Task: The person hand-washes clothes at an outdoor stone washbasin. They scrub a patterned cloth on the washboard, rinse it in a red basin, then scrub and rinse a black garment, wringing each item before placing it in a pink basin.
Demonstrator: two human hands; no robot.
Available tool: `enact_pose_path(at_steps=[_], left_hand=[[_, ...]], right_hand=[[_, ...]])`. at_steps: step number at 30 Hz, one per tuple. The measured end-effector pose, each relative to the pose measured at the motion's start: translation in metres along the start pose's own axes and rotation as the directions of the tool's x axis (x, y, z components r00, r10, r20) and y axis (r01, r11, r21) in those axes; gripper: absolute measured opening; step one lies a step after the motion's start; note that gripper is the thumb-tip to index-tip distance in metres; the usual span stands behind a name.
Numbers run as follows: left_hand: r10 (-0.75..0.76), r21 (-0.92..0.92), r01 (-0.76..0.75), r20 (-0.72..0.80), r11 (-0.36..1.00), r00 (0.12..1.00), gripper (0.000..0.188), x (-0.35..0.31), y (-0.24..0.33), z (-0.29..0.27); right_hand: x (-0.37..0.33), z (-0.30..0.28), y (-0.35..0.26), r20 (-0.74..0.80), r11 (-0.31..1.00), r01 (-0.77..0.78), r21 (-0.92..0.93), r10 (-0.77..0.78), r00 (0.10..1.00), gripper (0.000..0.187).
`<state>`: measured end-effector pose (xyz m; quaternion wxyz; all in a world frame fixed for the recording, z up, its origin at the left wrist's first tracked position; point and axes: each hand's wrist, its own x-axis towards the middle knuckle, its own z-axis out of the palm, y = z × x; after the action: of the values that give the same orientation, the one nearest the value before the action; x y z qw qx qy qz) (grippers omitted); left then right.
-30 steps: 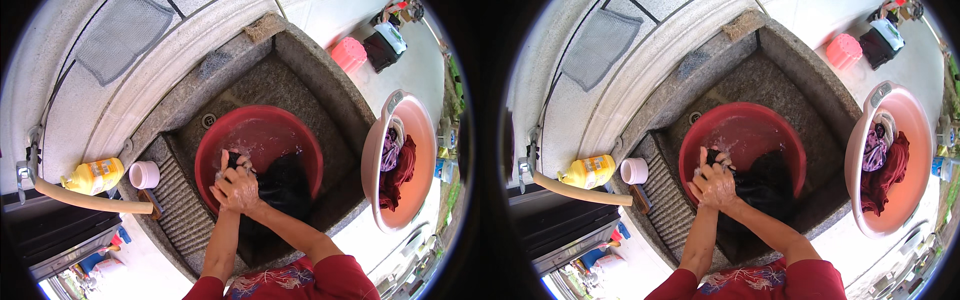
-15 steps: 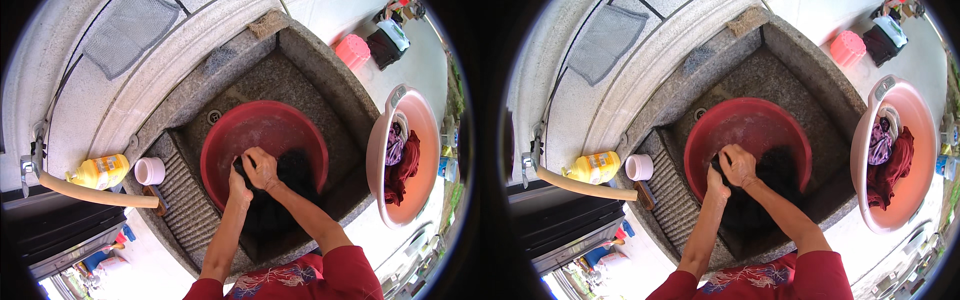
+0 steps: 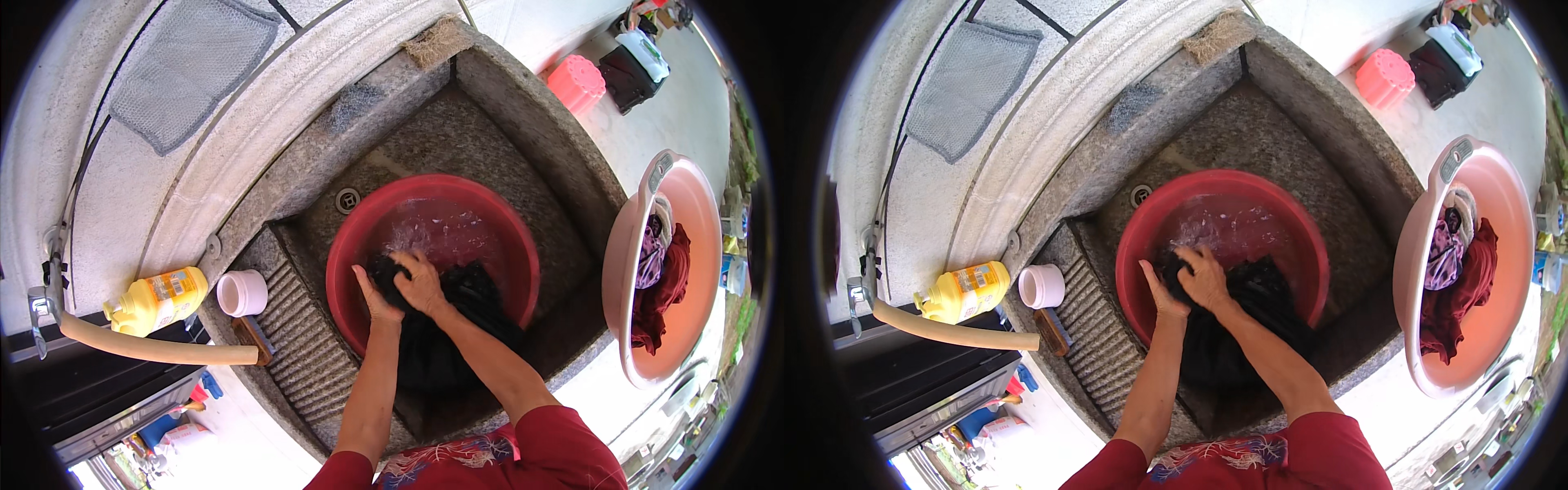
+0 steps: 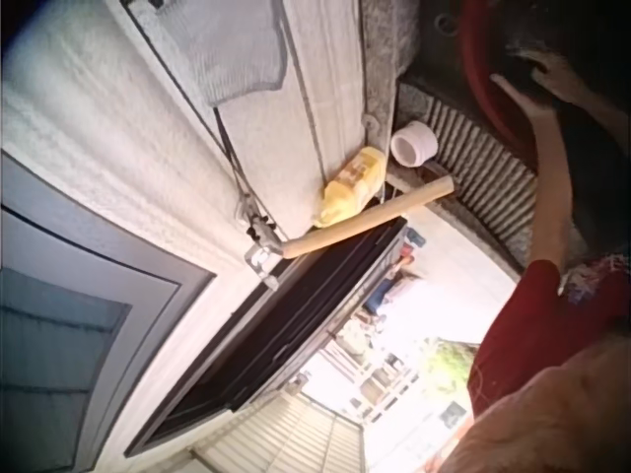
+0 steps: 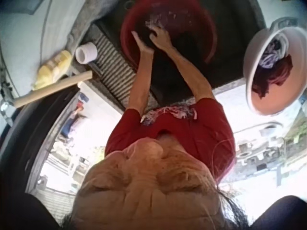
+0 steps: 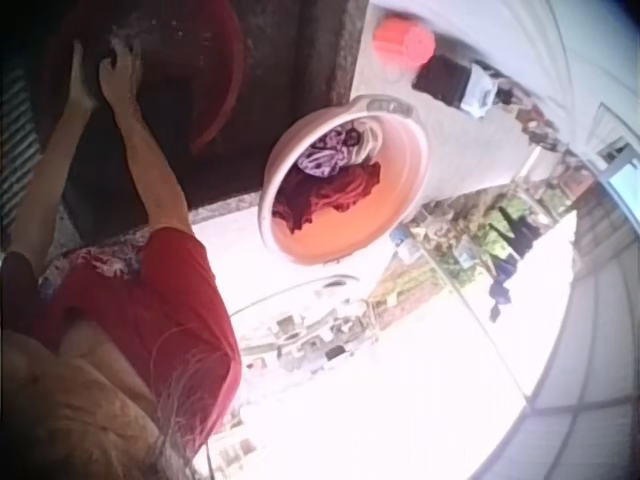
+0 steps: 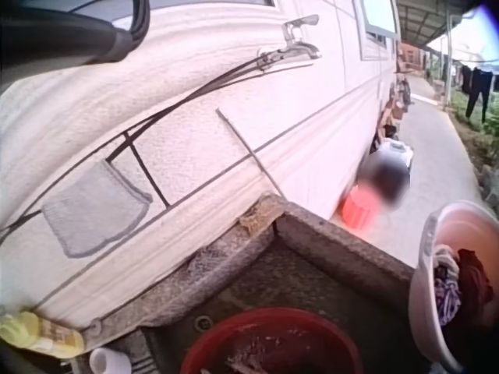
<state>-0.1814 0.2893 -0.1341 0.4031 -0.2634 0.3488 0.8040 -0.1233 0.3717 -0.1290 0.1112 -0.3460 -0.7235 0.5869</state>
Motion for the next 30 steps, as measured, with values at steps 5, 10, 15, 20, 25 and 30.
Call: enact_pose_path(at_steps=[5, 10, 15, 20, 25, 30], left_hand=[[-0.099, -0.047, 0.117, 0.278, 0.992, 0.955, 0.050, -0.026, -0.008, -0.024], [-0.165, -0.021, 0.164, -0.095, 0.986, 0.982, 0.041, -0.033, -0.007, 0.002], [-0.020, 0.351, 0.055, -0.102, 0.935, 0.995, 0.047, -0.041, -0.010, 0.033], [0.503, 0.946, -0.266, 0.142, 0.183, 0.852, 0.076, -0.031, -0.003, 0.002], [0.433, 0.791, 0.014, 0.320, -0.611, 0.842, 0.064, 0.005, -0.029, -0.054], [0.333, 0.966, -0.175, 0.104, 0.192, 0.937, 0.050, 0.024, 0.014, -0.019]], right_hand=[[-0.079, 0.018, -0.088, 0.068, 0.786, 0.555, -0.271, -0.559, 0.826, 0.027], [-0.005, 0.005, -0.073, -0.108, 0.795, 0.503, -0.338, -0.564, 0.819, 0.013], [0.064, -0.064, -0.008, -0.221, 0.851, 0.120, -0.512, -0.265, 0.939, 0.020], [0.015, -0.072, 0.043, -0.316, 0.747, -0.043, -0.663, -0.227, 0.921, 0.060], [-0.005, -0.033, 0.070, 0.147, 0.559, 0.332, -0.760, -0.350, 0.925, 0.064], [0.063, -0.067, 0.036, 0.085, 0.576, 0.143, -0.805, -0.127, 0.988, 0.057]])
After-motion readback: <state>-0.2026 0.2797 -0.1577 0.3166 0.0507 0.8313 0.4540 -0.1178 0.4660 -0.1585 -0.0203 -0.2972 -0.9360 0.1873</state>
